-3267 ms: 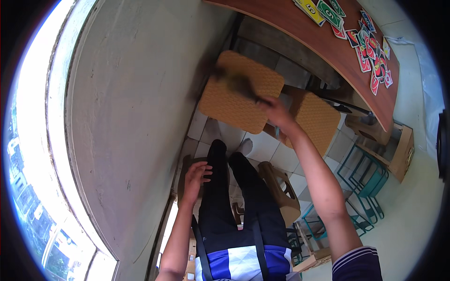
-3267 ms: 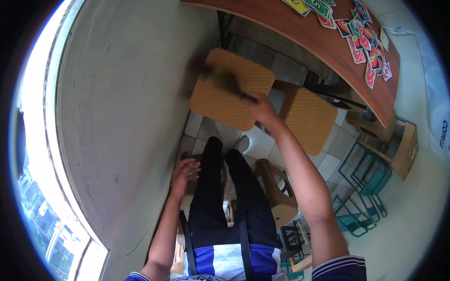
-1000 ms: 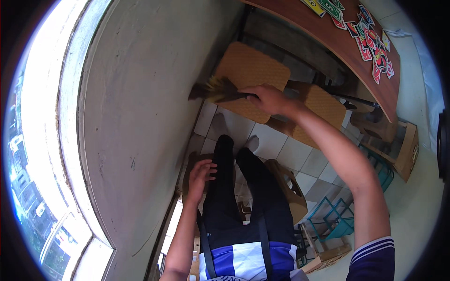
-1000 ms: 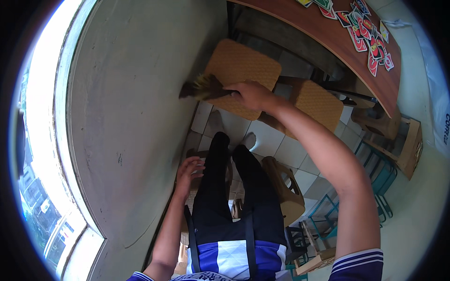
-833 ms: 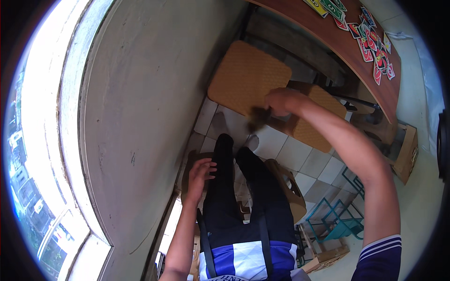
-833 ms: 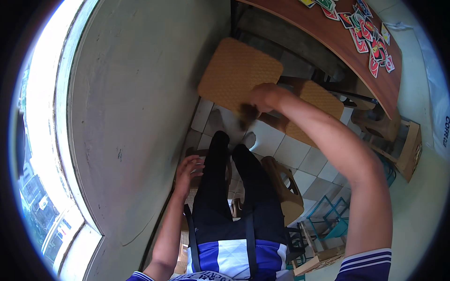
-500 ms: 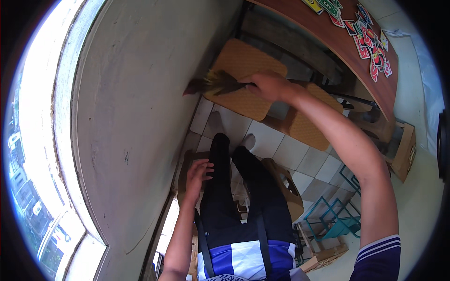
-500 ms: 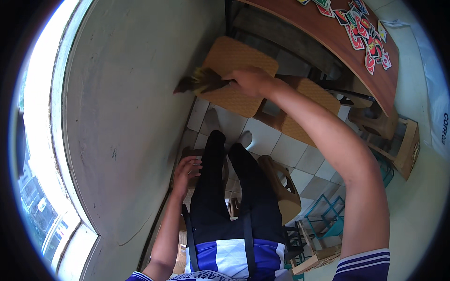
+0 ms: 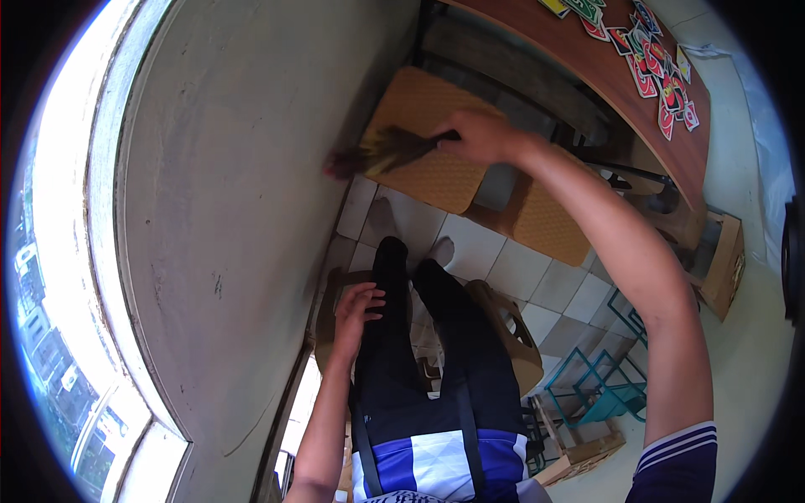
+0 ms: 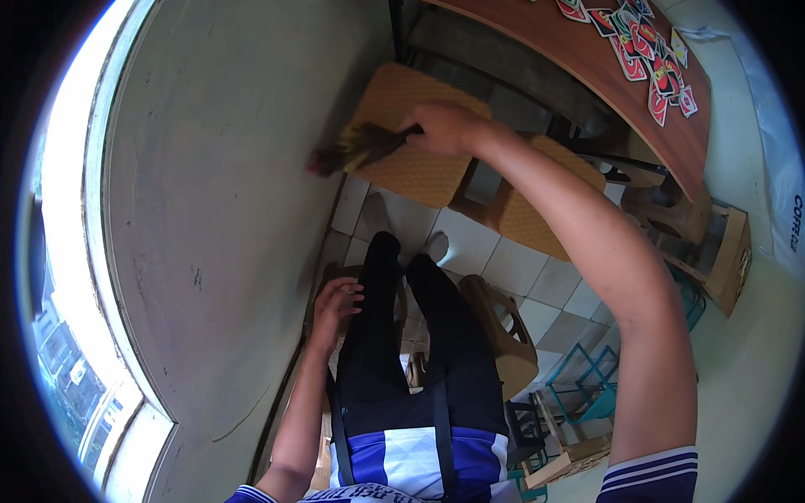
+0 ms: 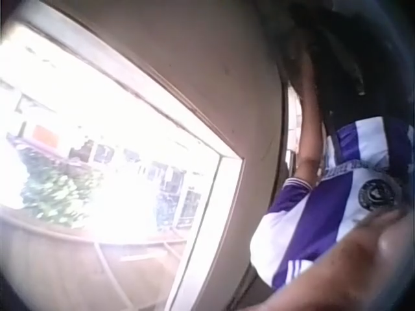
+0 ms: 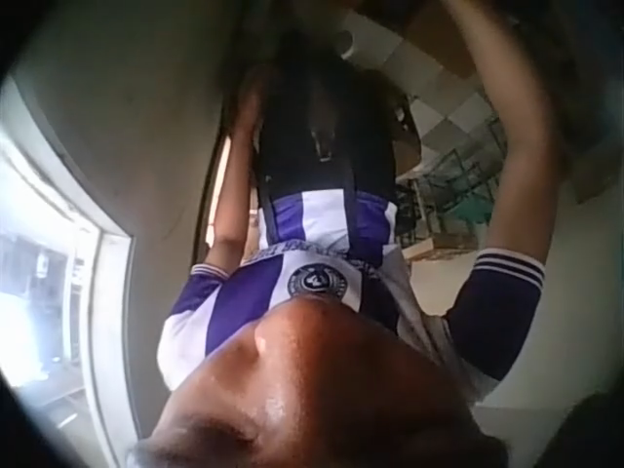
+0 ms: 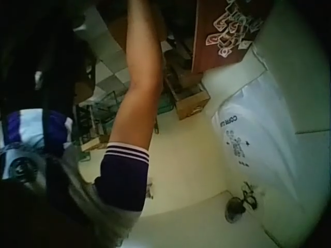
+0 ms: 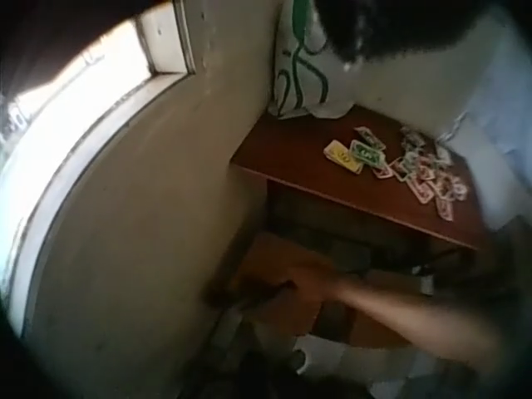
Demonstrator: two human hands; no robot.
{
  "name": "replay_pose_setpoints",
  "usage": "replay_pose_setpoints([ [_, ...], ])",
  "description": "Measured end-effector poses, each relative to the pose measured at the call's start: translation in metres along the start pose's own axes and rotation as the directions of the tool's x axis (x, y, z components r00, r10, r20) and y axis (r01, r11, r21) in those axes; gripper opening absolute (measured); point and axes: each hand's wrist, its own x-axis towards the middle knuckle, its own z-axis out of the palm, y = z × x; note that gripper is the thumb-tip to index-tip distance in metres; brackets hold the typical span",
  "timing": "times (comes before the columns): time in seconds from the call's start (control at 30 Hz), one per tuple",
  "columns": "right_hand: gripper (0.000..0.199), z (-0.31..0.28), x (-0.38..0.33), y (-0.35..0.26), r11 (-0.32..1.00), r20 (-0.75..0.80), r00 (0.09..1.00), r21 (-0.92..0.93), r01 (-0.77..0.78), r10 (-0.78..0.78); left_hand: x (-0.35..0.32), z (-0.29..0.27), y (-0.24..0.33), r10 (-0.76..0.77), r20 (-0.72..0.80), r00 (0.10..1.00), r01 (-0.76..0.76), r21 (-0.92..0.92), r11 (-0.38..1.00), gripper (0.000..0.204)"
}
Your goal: Dusting and cleaning stools in a seating area using a duster.
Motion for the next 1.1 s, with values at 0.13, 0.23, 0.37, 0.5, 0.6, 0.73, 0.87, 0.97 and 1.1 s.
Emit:
replay_pose_setpoints([
  [0.13, 0.027, -0.016, 0.005, -0.014, 0.974, 0.218, 0.972, -0.224, -0.039, 0.089, 0.001, 0.001, -0.001, -0.01, -0.001, 1.0, 0.01, 0.006, 1.0, 0.029],
  [0.23, 0.026, -0.01, -0.004, -0.03, 0.828, 0.416, 0.858, -0.561, -0.02, 0.303, 0.003, 0.0, 0.0, -0.019, -0.005, 1.0, 0.019, 0.016, 1.0, 0.029],
  [0.37, 0.024, 0.002, -0.013, -0.026, 0.765, 0.413, 0.854, -0.643, 0.027, 0.317, 0.005, 0.008, 0.005, -0.014, 0.009, 1.0, 0.014, 0.004, 1.0, 0.029],
  [0.5, 0.025, -0.008, -0.009, -0.017, 0.866, 0.469, 0.831, -0.499, -0.031, 0.299, 0.006, 0.014, 0.004, -0.012, 0.017, 1.0, 0.012, 0.022, 1.0, 0.029],
  [0.6, 0.03, -0.011, -0.007, -0.013, 0.978, 0.116, 0.986, -0.185, -0.094, 0.117, 0.006, 0.012, 0.0, -0.008, 0.026, 1.0, 0.007, 0.024, 1.0, 0.029],
  [0.73, 0.03, -0.017, -0.008, -0.018, 0.986, 0.038, 0.998, -0.159, -0.043, 0.05, 0.007, 0.01, -0.001, -0.022, 0.022, 1.0, 0.022, 0.033, 0.999, 0.029],
  [0.87, 0.026, -0.011, -0.006, -0.026, 0.862, 0.374, 0.877, -0.499, -0.084, 0.303, 0.009, 0.007, 0.006, -0.02, 0.038, 0.999, 0.017, 0.073, 0.997, 0.033],
  [0.97, 0.024, 0.0, -0.012, -0.035, 0.847, 0.312, 0.912, -0.527, -0.067, 0.267, 0.01, 0.007, 0.008, -0.017, 0.035, 0.999, 0.015, 0.08, 0.997, 0.033],
  [1.1, 0.024, 0.009, 0.0, -0.038, 0.928, 0.214, 0.955, -0.352, -0.122, 0.206, 0.011, 0.009, 0.01, -0.024, 0.041, 0.999, 0.02, 0.097, 0.995, 0.033],
])
